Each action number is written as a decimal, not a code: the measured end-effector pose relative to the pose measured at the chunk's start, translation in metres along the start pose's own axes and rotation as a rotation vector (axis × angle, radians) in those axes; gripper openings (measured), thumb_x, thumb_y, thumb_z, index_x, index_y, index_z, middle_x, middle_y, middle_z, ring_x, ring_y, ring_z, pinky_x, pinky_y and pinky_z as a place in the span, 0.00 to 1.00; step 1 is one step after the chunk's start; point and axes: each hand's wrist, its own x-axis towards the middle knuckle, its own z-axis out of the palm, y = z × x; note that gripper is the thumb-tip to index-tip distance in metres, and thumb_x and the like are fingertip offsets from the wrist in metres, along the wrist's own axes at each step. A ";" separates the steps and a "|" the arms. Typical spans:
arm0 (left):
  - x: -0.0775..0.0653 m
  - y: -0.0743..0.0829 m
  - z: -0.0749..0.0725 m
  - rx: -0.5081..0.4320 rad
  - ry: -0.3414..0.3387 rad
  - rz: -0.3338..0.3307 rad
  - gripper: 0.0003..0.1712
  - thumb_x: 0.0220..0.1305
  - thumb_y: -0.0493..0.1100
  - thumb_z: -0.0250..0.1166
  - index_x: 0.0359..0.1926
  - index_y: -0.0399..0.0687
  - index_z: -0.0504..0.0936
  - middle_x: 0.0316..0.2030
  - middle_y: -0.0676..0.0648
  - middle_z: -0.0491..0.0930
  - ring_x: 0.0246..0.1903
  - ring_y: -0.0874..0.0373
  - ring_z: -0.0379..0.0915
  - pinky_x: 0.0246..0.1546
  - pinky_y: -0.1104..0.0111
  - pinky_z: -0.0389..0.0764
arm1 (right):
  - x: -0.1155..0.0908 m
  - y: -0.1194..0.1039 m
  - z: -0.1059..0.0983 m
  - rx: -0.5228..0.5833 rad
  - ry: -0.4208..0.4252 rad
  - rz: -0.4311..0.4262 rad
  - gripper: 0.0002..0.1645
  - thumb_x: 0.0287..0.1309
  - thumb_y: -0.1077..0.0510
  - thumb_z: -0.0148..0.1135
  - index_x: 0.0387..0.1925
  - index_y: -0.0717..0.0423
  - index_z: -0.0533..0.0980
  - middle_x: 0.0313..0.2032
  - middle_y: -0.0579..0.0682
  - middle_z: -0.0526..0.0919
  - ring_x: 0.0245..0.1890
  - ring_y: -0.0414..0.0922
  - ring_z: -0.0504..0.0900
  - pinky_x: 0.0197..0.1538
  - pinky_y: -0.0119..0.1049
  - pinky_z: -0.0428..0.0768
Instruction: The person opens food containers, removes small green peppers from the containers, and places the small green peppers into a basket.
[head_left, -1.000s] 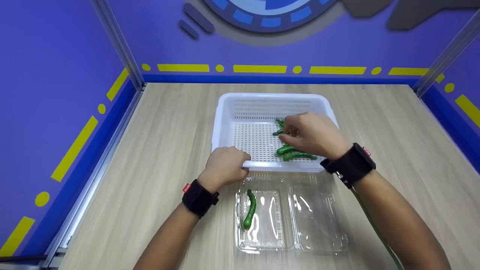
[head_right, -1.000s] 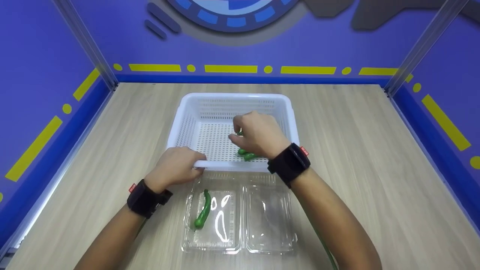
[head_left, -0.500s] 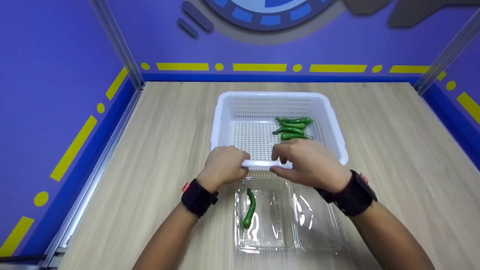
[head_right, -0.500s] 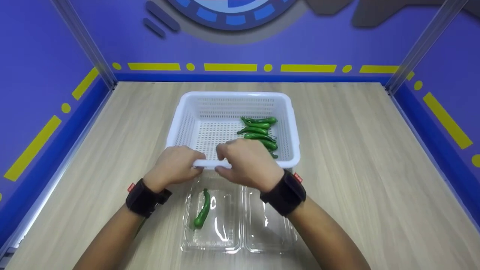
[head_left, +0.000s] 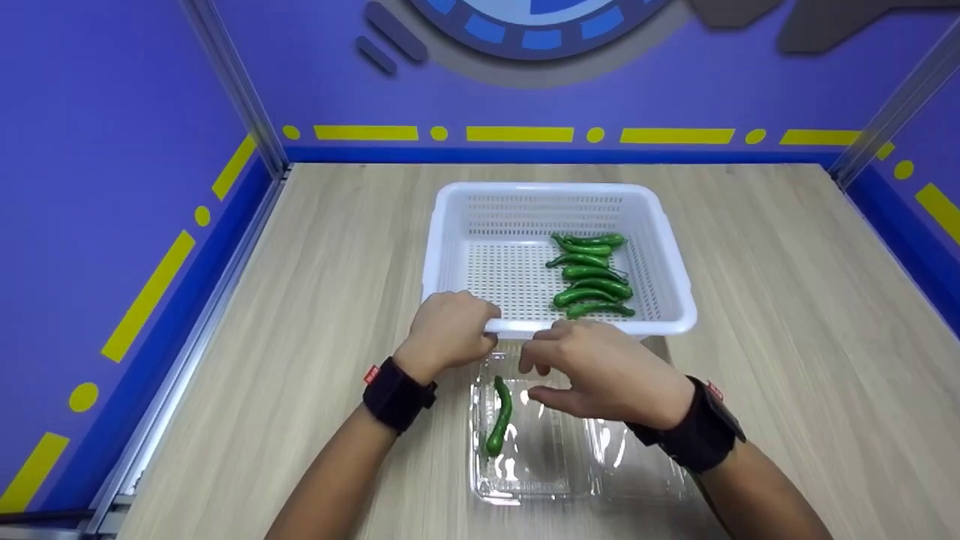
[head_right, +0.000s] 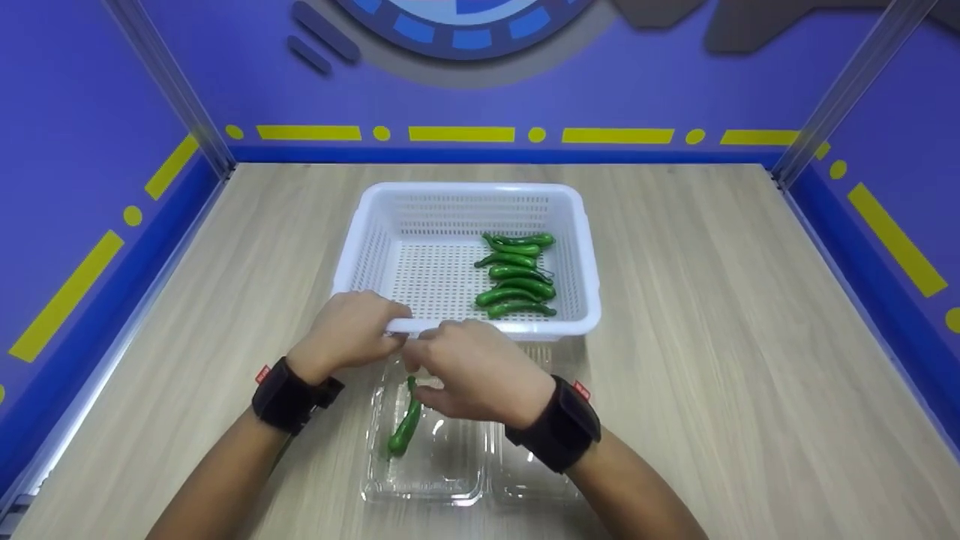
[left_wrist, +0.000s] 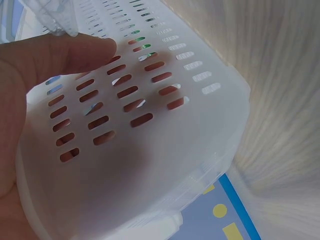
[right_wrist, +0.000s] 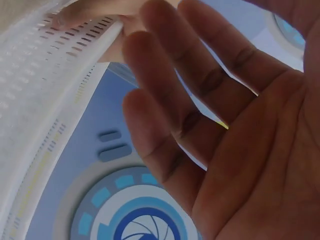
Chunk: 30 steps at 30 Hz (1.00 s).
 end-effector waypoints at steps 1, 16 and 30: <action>0.000 0.000 0.000 -0.002 -0.003 -0.001 0.08 0.54 0.46 0.65 0.21 0.56 0.78 0.18 0.55 0.74 0.19 0.57 0.70 0.20 0.60 0.72 | 0.000 -0.001 0.001 0.002 -0.004 -0.005 0.11 0.54 0.48 0.73 0.35 0.45 0.80 0.33 0.38 0.85 0.34 0.37 0.83 0.38 0.36 0.82; 0.001 0.000 -0.001 -0.011 -0.028 -0.008 0.08 0.55 0.46 0.65 0.22 0.56 0.76 0.18 0.55 0.74 0.19 0.56 0.70 0.20 0.61 0.71 | 0.005 -0.003 0.029 -0.014 -0.159 -0.009 0.17 0.46 0.56 0.77 0.40 0.46 0.82 0.39 0.42 0.85 0.40 0.41 0.85 0.44 0.41 0.83; 0.000 -0.001 -0.001 0.001 -0.001 0.001 0.09 0.55 0.46 0.64 0.21 0.55 0.75 0.17 0.55 0.71 0.19 0.56 0.69 0.19 0.59 0.72 | 0.009 -0.011 0.053 -0.101 -0.237 -0.002 0.20 0.38 0.64 0.74 0.39 0.49 0.85 0.40 0.43 0.79 0.40 0.42 0.82 0.43 0.38 0.83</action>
